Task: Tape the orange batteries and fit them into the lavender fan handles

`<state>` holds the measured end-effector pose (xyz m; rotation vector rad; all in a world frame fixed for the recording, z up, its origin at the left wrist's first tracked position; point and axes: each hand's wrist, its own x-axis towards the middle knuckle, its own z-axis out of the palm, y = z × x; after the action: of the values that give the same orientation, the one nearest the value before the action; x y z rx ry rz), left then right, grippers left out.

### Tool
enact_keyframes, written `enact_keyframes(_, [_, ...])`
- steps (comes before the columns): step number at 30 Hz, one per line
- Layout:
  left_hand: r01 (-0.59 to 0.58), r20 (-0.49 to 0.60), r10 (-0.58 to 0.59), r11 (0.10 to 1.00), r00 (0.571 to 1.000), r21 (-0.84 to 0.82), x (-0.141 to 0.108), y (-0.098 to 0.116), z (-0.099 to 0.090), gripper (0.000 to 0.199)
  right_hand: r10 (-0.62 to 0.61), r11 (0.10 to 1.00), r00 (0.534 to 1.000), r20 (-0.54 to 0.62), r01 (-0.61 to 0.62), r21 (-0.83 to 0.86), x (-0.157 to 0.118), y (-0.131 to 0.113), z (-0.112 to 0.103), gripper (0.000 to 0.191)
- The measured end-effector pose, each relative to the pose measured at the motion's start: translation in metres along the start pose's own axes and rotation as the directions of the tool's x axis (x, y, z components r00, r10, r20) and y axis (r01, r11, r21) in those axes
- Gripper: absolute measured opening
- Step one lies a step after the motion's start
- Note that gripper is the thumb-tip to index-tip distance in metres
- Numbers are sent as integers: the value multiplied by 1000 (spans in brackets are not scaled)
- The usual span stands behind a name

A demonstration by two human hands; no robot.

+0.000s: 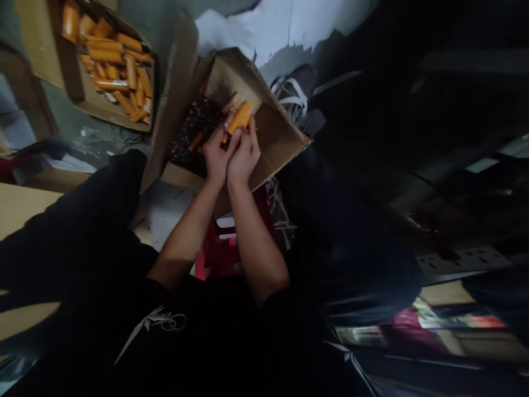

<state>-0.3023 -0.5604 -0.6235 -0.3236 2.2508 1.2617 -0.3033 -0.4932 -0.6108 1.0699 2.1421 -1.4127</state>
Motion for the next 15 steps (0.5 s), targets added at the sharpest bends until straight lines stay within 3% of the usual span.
enact_keyframes(3, [-121, -80, 124, 992, 989, 40, -29, 20, -52, 58, -129, 992, 991, 27, 129, 11, -53, -54, 7, 75])
enact_keyframes(6, [-158, -216, 159, 987, 963, 21, -35, 16, -106, 61, -262, 958, 963, 71, 250, 143, -80, -101, 46, 71])
enact_keyframes(9, [-159, -439, 131, 987, 889, -28, -7, -23, -156, 65, -299, 936, 936, 188, 249, 248, -79, -130, 113, 62])
enact_keyframes(11, [-132, -489, 88, 990, 868, -56, 23, -62, -185, 61, -255, 959, 920, 297, 202, 197, -69, -136, 150, 57])
enact_keyframes(13, [-50, -412, 19, 997, 911, -64, 51, -98, -210, 61, -250, 968, 903, 350, 225, 112, -58, -129, 162, 56])
enact_keyframes(15, [-13, -346, 9, 1000, 938, -10, 63, -120, -223, 66, -313, 948, 888, 336, 315, 50, -48, -111, 142, 52])
